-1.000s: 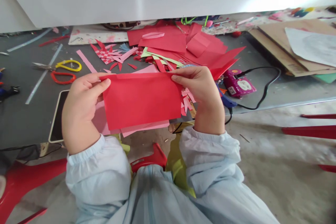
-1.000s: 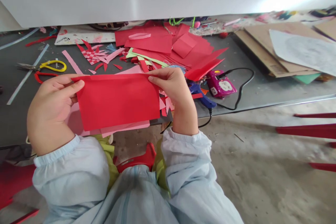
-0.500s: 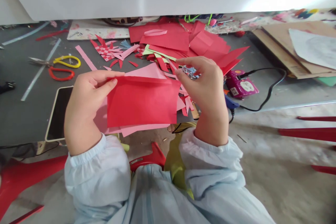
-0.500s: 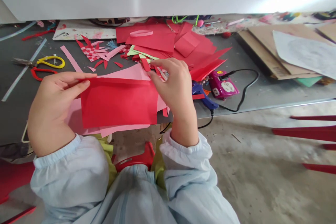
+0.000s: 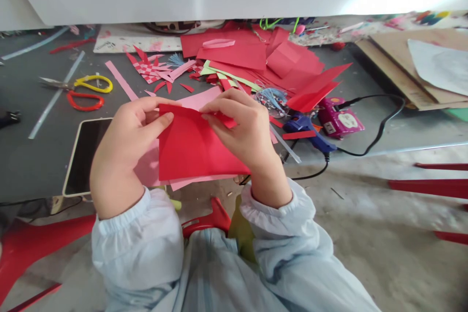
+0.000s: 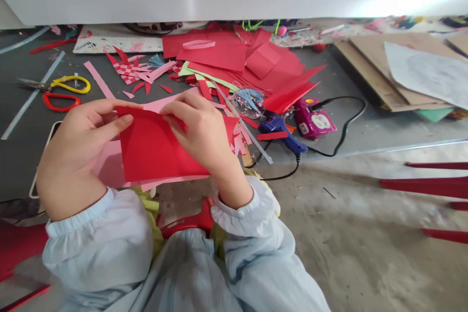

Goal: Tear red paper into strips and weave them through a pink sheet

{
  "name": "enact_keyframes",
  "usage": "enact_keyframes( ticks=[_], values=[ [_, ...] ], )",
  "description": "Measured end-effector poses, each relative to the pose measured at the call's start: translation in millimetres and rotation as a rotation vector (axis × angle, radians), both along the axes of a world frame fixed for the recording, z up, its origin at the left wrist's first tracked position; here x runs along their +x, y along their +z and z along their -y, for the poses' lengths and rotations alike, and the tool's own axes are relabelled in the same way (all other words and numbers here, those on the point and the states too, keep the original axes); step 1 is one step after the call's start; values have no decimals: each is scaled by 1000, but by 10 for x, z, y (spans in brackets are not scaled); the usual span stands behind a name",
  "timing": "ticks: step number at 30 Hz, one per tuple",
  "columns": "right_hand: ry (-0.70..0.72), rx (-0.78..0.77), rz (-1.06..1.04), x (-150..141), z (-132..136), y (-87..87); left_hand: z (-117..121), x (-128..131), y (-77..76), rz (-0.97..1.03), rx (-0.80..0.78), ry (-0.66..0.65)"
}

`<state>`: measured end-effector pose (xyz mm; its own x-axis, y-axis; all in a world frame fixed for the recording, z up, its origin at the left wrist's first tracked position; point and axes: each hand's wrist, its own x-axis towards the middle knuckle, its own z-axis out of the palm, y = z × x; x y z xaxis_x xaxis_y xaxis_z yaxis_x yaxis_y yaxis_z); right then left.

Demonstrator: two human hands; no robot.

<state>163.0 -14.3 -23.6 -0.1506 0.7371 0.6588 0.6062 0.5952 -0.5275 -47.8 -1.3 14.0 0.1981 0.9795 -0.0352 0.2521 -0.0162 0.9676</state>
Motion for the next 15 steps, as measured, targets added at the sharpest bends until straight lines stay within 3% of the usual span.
enact_keyframes(
  ticks=[9, 15],
  values=[
    [31, 290, 165, 2, -16, -80, -18, 10, -3, 22, -134, 80],
    [-19, 185, 285, -6, 22, -74, -1, 42, 10, 69, -100, 122]
  ],
)
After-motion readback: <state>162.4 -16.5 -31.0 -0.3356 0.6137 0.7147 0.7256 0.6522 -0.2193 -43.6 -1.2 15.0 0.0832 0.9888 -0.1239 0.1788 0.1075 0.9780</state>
